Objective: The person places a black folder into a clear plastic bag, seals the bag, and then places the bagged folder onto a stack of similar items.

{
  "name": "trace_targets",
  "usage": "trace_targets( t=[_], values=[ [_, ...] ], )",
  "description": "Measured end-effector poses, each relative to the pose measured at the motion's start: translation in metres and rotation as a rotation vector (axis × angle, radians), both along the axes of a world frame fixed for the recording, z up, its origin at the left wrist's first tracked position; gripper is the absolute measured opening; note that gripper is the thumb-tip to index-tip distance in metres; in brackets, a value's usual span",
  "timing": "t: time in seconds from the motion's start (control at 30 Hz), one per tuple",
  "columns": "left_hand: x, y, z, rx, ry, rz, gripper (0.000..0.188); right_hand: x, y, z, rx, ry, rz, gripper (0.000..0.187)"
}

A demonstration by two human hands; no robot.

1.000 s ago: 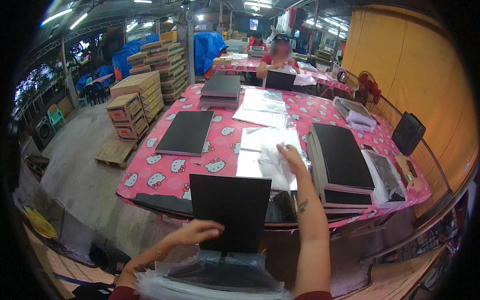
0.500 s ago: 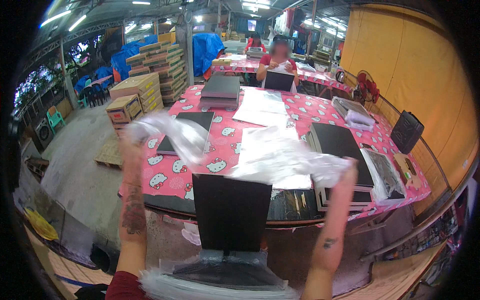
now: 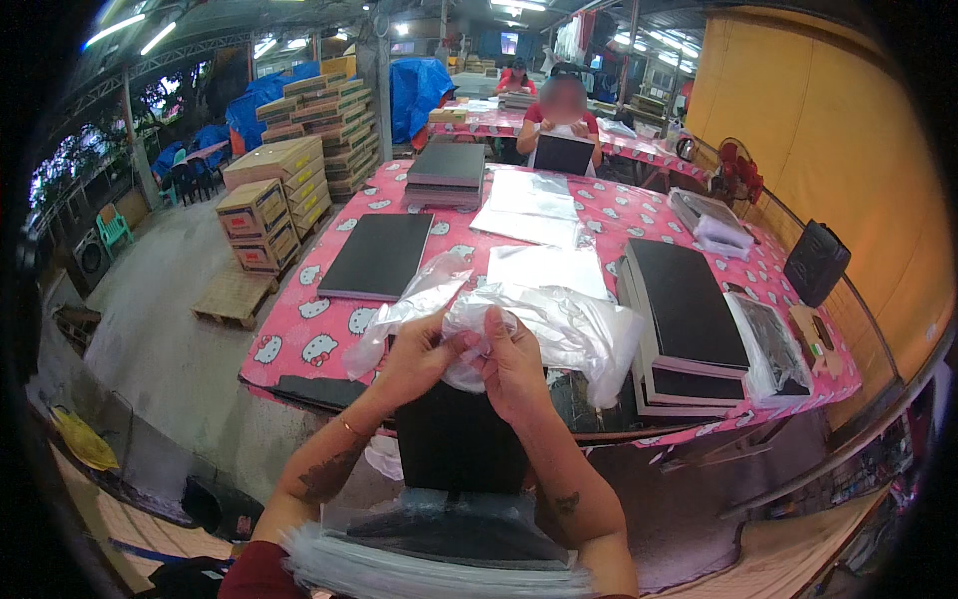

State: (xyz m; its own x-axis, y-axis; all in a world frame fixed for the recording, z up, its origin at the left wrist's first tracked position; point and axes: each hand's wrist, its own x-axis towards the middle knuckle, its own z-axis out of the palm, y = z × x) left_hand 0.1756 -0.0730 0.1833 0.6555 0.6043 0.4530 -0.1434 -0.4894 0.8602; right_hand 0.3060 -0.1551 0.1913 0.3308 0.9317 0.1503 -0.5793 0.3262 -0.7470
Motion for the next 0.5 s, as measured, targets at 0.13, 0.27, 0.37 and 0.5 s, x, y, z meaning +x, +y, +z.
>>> trace_targets(
  t=[0.13,0.27,0.37,0.5],
  values=[
    [-0.029,0.03,0.0,0.205,0.13,0.118,0.011,0.02,-0.01,-0.011,-0.089,0.201,0.083,0.042],
    [-0.051,0.078,0.003,0.162,0.085,0.128,0.009,0.049,-0.032,-0.009,-0.23,0.11,-0.007,0.042],
    [-0.079,0.13,0.021,-0.114,-0.067,0.44,0.012,0.138,-0.045,-0.043,0.25,0.168,0.26,0.046],
    [-0.13,0.149,0.059,0.291,-0.619,1.052,0.021,0.131,-0.089,0.013,0.051,0.127,-0.505,0.046]
  ],
)
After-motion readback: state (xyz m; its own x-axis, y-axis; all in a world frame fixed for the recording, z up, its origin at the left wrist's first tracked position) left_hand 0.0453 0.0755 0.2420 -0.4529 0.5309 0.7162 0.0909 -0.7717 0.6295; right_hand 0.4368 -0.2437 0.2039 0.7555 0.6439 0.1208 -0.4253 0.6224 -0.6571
